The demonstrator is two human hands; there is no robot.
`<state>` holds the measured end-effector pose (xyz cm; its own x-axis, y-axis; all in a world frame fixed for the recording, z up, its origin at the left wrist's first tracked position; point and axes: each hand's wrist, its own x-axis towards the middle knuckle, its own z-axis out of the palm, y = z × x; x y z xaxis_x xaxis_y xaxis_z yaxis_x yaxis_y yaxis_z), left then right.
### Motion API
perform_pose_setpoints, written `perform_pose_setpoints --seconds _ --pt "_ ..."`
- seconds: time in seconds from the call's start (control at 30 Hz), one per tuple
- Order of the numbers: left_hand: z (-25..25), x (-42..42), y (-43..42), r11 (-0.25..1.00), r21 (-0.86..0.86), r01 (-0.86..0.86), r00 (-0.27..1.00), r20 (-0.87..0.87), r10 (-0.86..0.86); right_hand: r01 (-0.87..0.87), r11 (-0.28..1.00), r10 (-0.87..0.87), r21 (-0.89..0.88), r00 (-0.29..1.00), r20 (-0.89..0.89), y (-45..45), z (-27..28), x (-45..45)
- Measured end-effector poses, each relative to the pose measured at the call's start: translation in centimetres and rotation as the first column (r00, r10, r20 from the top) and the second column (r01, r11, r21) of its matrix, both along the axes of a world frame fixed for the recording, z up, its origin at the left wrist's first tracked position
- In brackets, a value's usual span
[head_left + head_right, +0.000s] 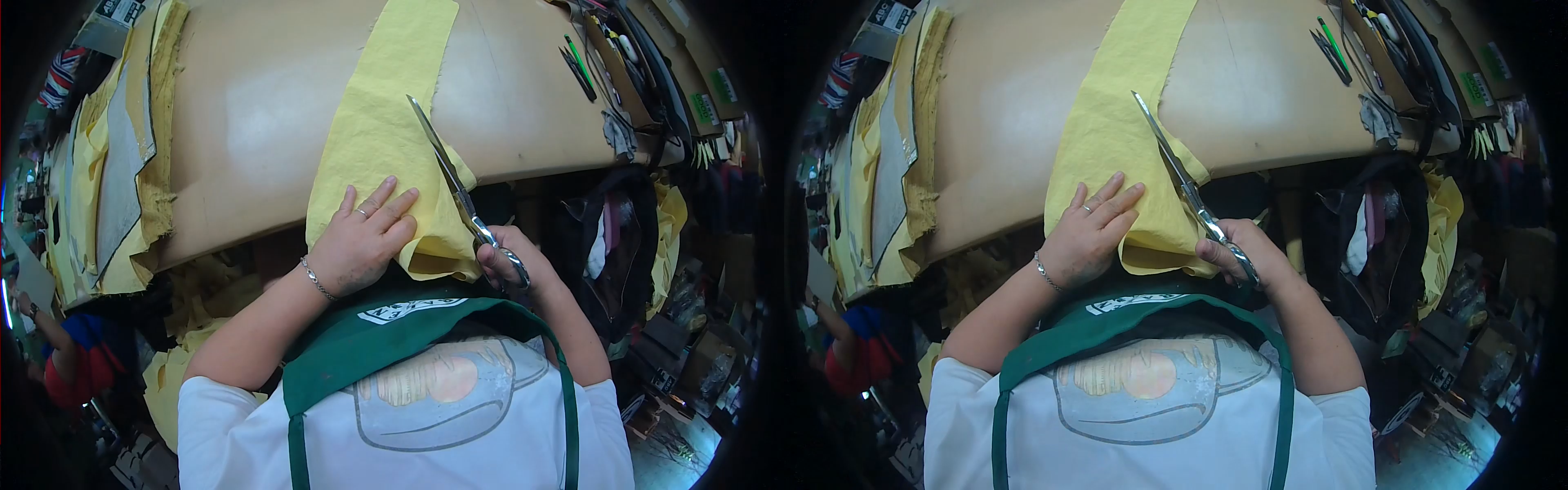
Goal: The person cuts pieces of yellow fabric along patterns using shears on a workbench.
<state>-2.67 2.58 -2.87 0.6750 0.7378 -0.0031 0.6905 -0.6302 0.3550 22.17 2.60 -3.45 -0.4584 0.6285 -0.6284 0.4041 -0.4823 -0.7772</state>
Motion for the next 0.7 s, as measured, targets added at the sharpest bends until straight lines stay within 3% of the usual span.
perform_pose_setpoints --seconds 0.2,0.7 --pt "1.1 0.6 -0.3 0.996 -0.088 -0.021 0.996 0.079 0.028 0.08 0.996 -0.08 -0.029 0.997 -0.01 -0.7 0.1 -0.5" --pt "1.7 1.2 -0.6 0.987 -0.154 -0.053 0.986 0.149 0.076 0.062 0.998 -0.062 0.003 0.998 0.032 -1.4 -0.1 0.3"
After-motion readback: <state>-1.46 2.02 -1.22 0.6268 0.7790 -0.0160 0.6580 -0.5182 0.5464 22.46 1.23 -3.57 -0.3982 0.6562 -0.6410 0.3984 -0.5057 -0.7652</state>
